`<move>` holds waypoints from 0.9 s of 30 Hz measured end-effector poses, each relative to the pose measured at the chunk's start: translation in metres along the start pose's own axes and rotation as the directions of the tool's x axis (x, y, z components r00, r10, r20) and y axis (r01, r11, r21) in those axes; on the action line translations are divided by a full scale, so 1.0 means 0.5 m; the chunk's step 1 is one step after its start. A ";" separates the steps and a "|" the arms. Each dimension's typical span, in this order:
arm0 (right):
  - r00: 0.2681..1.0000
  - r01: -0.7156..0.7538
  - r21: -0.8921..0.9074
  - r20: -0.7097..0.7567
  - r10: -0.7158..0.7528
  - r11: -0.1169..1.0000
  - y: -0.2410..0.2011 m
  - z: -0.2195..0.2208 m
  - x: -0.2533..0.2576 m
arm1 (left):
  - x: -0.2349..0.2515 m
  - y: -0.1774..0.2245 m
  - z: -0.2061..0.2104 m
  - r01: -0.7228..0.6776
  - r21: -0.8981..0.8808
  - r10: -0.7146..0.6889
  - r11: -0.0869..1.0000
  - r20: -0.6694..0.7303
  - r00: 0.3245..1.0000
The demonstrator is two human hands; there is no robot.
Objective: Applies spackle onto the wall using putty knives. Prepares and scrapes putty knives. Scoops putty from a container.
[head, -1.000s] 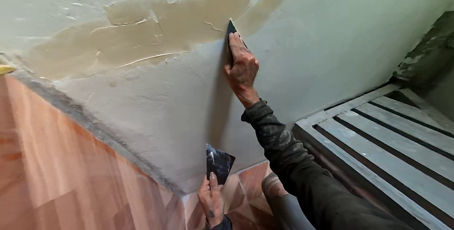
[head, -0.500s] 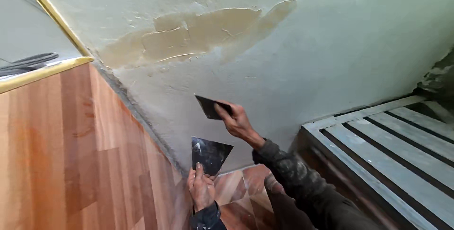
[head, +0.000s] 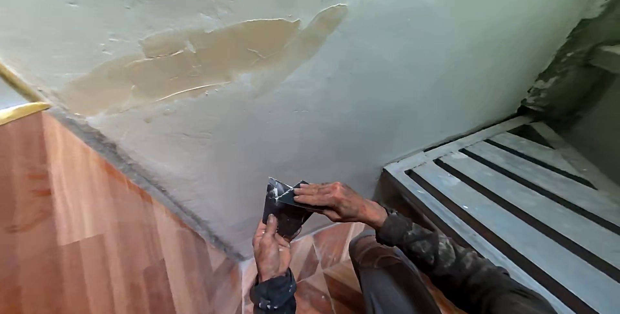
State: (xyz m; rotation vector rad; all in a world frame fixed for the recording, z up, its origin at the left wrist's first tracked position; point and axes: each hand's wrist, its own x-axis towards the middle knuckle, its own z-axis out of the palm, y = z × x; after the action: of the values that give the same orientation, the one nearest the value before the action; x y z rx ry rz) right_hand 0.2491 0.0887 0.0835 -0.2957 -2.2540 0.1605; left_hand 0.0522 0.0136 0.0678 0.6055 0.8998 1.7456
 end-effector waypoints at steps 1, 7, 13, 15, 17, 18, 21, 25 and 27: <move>0.999 -0.031 -0.029 0.018 0.031 0.999 0.004 -0.012 -0.014 | 0.004 -0.007 0.005 -0.002 0.016 0.002 1.000 0.005 1.000; 0.929 -0.337 -0.261 0.066 0.365 0.904 0.001 -0.131 -0.088 | 0.025 -0.023 0.067 0.025 0.043 -0.026 0.999 0.036 0.999; 0.456 -0.501 0.543 -0.497 0.738 0.674 -0.011 -0.140 -0.097 | 0.043 -0.041 0.140 -0.103 -0.008 0.103 0.995 0.133 0.986; 0.311 -0.354 0.804 -0.380 0.871 0.477 -0.015 -0.112 -0.084 | 0.043 -0.060 0.159 -0.153 0.010 0.149 0.988 0.187 0.971; 0.255 -0.265 0.898 -0.285 0.924 0.350 -0.008 -0.088 -0.073 | 0.039 -0.081 0.176 -0.220 0.087 0.193 0.972 0.242 0.951; 0.237 -0.228 0.922 -0.260 0.936 0.314 -0.002 -0.078 -0.068 | 0.037 -0.092 0.181 -0.269 0.153 0.221 0.951 0.276 0.935; 0.193 -0.157 0.948 -0.245 0.950 0.277 0.019 -0.072 -0.052 | 0.046 -0.107 0.175 -0.458 0.402 0.250 0.793 0.472 0.846; 0.203 -0.252 0.862 -0.398 0.895 0.440 0.075 -0.138 -0.038 | 0.070 -0.090 0.129 -0.553 0.571 0.204 0.607 0.561 0.802; 0.302 -0.449 0.546 -0.652 0.696 0.707 0.115 -0.194 -0.034 | 0.077 -0.086 0.099 -0.527 0.607 0.225 0.595 0.503 0.834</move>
State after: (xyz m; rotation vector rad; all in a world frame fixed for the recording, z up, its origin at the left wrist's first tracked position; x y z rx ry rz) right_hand 0.3431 0.1412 0.1209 -0.8576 -1.0251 0.5777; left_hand 0.1009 0.0720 0.0615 1.7385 1.2456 1.4840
